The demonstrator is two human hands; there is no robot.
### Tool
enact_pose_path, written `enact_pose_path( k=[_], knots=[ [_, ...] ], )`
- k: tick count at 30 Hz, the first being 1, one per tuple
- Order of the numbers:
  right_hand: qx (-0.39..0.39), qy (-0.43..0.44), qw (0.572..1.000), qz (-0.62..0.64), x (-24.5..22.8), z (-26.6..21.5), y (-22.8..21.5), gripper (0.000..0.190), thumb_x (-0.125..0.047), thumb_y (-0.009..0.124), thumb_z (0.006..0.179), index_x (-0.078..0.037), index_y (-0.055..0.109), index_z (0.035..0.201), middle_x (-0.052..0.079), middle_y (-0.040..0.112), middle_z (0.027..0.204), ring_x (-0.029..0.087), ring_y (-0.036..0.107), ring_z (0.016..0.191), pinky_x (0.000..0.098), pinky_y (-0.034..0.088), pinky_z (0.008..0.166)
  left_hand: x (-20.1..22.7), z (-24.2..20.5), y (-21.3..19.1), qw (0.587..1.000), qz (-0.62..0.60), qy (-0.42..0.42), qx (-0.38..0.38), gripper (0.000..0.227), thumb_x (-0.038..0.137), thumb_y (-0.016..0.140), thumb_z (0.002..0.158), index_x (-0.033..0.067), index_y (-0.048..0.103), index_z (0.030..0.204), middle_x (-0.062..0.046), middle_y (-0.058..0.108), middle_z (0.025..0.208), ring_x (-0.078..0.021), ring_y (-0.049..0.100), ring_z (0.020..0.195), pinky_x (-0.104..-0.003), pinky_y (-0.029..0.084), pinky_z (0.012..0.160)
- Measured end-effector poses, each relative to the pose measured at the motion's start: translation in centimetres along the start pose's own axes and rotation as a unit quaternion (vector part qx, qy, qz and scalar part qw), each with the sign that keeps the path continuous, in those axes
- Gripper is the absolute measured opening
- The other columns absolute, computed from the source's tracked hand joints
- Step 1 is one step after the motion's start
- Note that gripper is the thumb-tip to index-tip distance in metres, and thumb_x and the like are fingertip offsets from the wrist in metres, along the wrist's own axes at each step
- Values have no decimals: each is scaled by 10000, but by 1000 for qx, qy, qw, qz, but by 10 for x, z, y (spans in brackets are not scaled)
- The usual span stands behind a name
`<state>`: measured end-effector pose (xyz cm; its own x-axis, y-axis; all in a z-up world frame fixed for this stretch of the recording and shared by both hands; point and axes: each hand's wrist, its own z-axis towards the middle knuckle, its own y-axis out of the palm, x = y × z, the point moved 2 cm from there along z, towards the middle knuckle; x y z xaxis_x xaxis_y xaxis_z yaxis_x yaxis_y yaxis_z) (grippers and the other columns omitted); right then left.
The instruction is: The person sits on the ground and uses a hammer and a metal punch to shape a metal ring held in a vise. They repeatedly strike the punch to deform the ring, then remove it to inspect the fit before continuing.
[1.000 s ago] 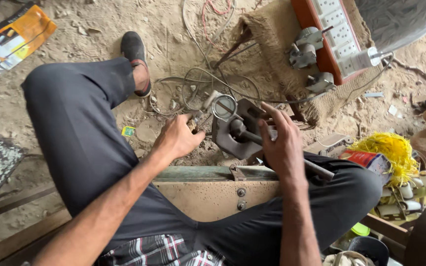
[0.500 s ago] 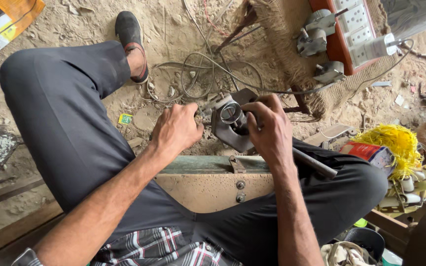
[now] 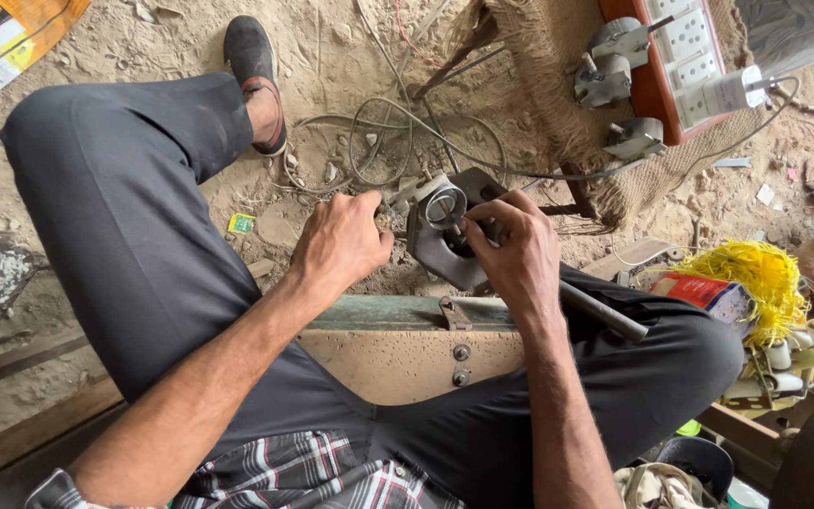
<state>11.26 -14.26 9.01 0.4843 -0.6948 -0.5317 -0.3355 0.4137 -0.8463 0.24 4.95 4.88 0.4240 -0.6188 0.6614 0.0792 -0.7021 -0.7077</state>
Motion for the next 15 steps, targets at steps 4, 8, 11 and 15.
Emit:
enact_pose_path(
  k=[4, 8, 11, 15],
  knots=[
    [-13, -19, 1000, 19, 7, 1, 5, 134, -219, 807, 865, -107, 791, 938, 26, 688, 918, 110, 655, 691, 289, 553, 599, -4, 2, 5, 997, -7, -49, -63, 223, 174, 719, 868, -18, 652, 959, -196, 711, 689, -319, 756, 639, -429, 625, 565],
    [-20, -11, 999, 26, 11, -1, 9, 131, -213, 797, 854, -97, 792, 916, 30, 677, 893, 117, 643, 674, 297, 542, 583, -5, 1, 6, 998, -5, -41, -51, 219, 157, 732, 852, -23, 666, 956, -203, 706, 683, -318, 744, 642, -428, 616, 569],
    [-21, -17, 999, 20, 12, -2, 10, 129, -203, 806, 837, -99, 803, 913, 33, 665, 859, 123, 604, 647, 304, 503, 553, -5, 1, 7, 998, -5, -35, -45, 214, 156, 732, 850, -23, 671, 952, -211, 706, 690, -323, 742, 652, -430, 617, 582],
    [-41, -10, 999, 31, 13, -1, 12, 126, -203, 811, 840, -104, 802, 917, 19, 651, 826, 97, 561, 621, 279, 467, 513, -6, 1, 6, 999, -2, -31, -44, 204, 144, 714, 858, -21, 670, 969, -209, 711, 694, -318, 750, 653, -428, 621, 593]
  ],
)
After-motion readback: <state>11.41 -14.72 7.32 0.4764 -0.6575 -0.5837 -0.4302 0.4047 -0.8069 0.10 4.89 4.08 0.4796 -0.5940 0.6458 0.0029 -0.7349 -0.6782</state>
